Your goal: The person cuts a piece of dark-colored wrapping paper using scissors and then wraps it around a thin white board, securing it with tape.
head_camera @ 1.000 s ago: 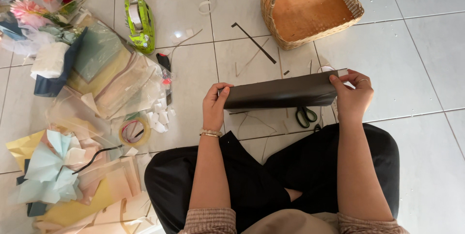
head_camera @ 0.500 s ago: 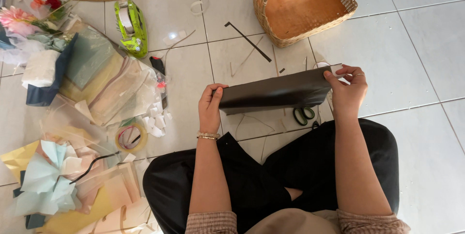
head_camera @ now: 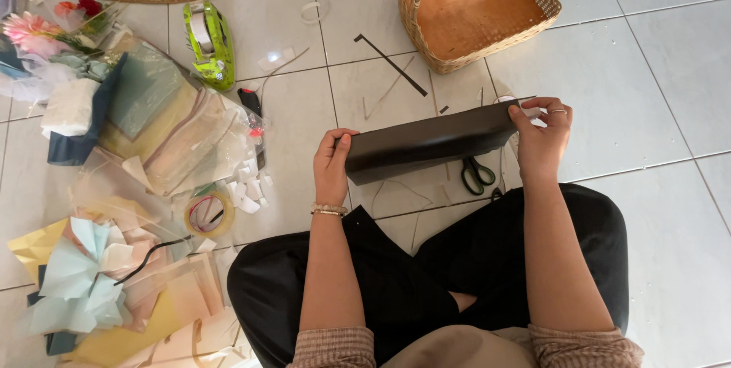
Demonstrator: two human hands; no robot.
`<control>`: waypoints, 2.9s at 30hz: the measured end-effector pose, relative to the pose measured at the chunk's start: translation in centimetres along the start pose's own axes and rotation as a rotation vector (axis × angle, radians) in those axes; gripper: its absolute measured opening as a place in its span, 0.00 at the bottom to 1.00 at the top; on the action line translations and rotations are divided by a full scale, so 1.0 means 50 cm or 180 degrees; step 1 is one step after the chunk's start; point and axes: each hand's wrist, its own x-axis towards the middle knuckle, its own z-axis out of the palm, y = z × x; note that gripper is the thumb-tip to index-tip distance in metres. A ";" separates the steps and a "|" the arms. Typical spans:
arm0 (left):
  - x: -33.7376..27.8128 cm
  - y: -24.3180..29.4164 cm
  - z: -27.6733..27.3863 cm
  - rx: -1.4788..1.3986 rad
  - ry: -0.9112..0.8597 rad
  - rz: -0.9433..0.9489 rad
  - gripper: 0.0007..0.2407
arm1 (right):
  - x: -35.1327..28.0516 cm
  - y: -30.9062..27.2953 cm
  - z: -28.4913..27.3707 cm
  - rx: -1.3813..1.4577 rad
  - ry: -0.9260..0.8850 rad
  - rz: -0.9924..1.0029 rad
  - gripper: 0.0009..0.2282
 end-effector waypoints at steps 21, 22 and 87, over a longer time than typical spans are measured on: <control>0.002 0.005 -0.024 0.0353 0.0142 0.0532 0.10 | 0.023 0.039 0.003 0.0157 -0.0269 0.0092 0.07; 0.004 -0.001 -0.025 0.0356 0.0145 0.0534 0.10 | 0.022 0.038 0.004 0.0160 -0.0272 0.0091 0.07; 0.014 -0.076 -0.044 0.0932 0.0062 0.1172 0.13 | -0.189 -0.079 0.153 -0.1279 -0.0994 -0.3705 0.15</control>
